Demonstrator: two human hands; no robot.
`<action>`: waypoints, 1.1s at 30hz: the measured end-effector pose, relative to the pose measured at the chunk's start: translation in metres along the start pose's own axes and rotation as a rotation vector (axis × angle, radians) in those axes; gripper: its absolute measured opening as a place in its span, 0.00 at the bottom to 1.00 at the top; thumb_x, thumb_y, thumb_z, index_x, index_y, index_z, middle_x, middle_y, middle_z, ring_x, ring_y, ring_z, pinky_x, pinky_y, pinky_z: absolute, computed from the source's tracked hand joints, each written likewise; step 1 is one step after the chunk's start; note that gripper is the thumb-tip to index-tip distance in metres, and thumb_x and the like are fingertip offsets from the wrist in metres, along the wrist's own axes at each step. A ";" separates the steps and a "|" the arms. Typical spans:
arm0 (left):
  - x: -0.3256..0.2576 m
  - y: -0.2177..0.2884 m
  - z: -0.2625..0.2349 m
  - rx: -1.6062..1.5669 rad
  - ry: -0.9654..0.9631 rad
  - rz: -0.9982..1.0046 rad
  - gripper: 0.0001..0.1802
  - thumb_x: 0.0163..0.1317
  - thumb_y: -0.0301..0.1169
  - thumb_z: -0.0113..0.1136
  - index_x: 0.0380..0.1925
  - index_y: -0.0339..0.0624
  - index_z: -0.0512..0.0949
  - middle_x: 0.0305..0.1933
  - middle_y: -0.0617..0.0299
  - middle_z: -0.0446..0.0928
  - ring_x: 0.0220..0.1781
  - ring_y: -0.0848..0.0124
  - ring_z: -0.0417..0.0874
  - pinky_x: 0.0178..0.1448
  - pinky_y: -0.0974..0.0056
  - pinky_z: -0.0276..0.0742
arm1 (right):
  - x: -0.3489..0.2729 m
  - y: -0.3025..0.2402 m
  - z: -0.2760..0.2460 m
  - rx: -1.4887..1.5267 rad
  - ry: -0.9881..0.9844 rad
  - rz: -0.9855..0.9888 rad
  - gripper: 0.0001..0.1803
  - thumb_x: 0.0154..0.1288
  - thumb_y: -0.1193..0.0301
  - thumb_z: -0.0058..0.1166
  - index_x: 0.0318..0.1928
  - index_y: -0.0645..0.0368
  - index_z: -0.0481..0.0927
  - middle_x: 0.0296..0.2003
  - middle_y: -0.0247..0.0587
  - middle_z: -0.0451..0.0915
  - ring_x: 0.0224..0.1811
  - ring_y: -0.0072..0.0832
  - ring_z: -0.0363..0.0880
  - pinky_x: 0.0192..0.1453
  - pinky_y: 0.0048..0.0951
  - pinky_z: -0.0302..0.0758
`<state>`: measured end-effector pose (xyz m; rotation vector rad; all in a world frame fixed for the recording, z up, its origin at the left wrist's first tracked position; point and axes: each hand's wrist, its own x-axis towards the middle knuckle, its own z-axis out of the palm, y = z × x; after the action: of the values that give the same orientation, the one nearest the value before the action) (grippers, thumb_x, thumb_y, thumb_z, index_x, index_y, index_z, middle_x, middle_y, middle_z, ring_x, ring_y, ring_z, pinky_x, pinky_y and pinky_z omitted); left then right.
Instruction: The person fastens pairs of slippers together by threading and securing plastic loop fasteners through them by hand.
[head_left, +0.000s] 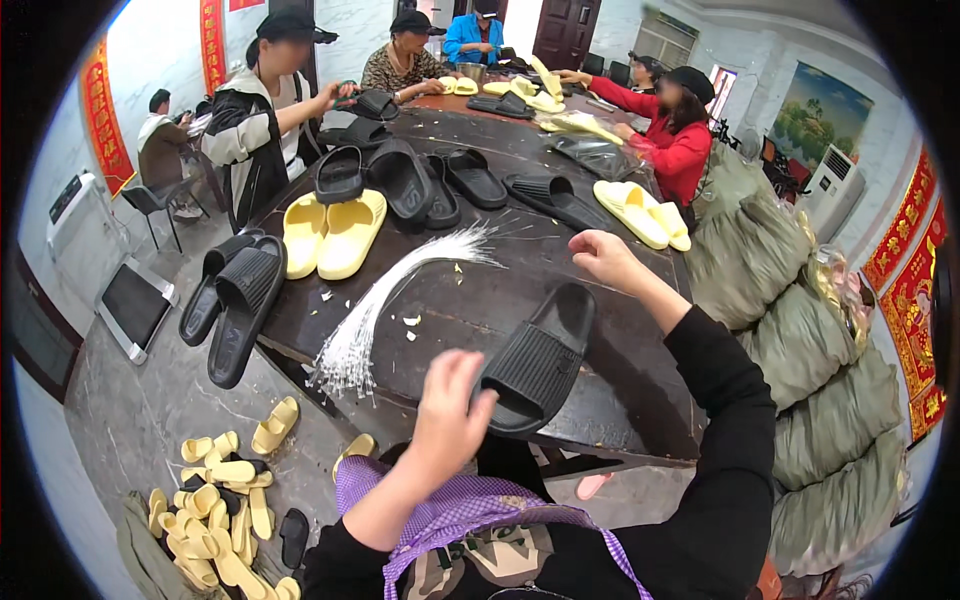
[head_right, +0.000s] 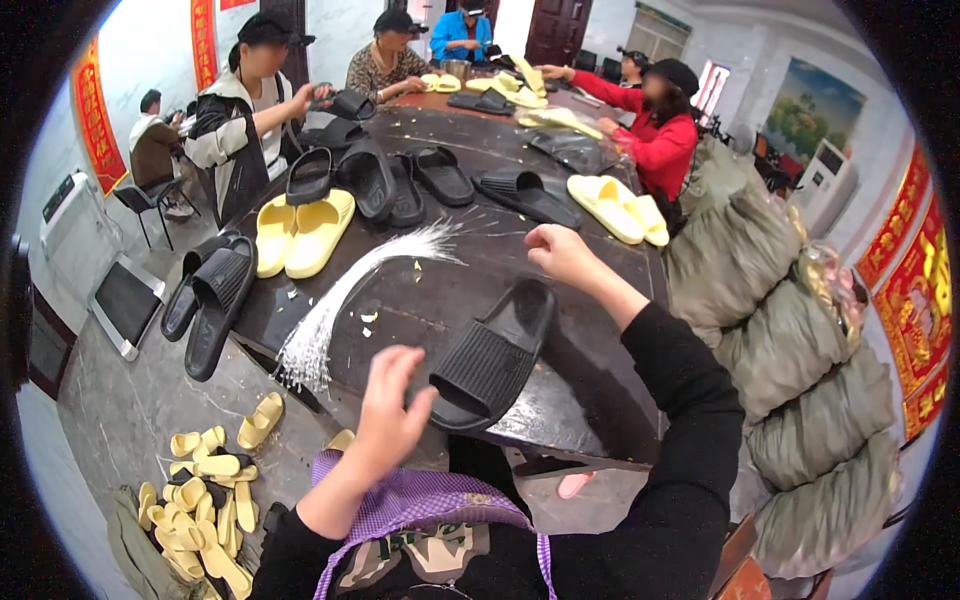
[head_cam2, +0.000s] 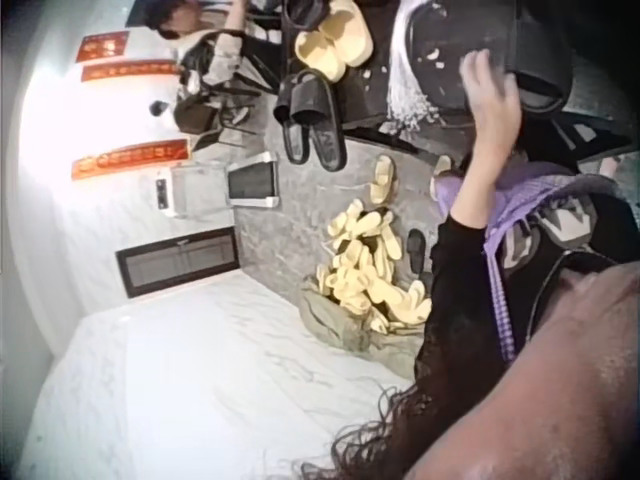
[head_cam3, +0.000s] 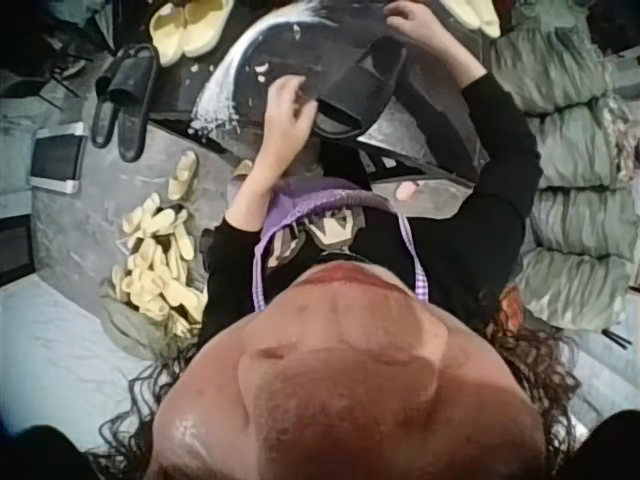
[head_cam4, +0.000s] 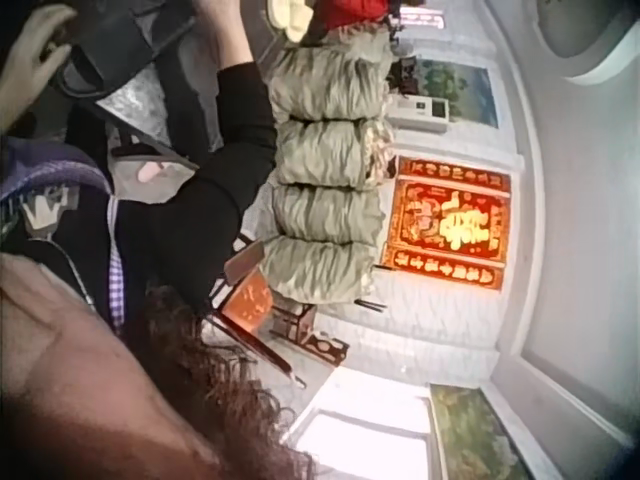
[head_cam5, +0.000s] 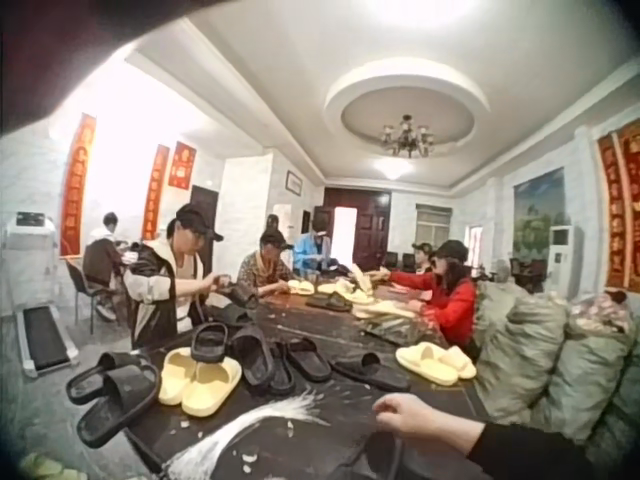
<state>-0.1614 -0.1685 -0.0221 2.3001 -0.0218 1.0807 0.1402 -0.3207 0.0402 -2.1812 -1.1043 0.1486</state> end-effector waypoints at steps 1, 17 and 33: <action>-0.003 0.007 -0.002 0.001 -0.001 0.004 0.25 0.48 0.19 0.58 0.50 0.32 0.67 0.48 0.54 0.69 0.38 0.72 0.74 0.39 0.72 0.72 | 0.012 0.019 -0.003 -0.160 0.033 -0.010 0.15 0.52 0.74 0.53 0.42 0.65 0.76 0.37 0.44 0.79 0.41 0.32 0.78 0.44 0.28 0.74; -0.001 0.020 0.011 -1.275 -0.536 -0.938 0.24 0.65 0.29 0.46 0.59 0.34 0.58 0.35 0.51 0.77 0.32 0.72 0.78 0.39 0.71 0.75 | 0.178 0.100 0.042 -0.172 0.167 0.260 0.18 0.51 0.66 0.55 0.44 0.57 0.79 0.38 0.48 0.80 0.42 0.36 0.79 0.48 0.31 0.72; 0.045 -0.023 -0.004 -0.944 -0.353 -0.869 0.13 0.62 0.33 0.50 0.39 0.32 0.75 0.28 0.62 0.75 0.30 0.75 0.74 0.38 0.72 0.71 | 0.064 0.062 -0.015 0.037 0.257 0.108 0.15 0.59 0.69 0.46 0.43 0.64 0.79 0.37 0.42 0.81 0.39 0.25 0.76 0.43 0.27 0.71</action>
<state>-0.1280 -0.1373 0.0000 1.3443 0.2511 0.1192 0.2285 -0.3061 0.0260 -2.1557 -0.8345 -0.0627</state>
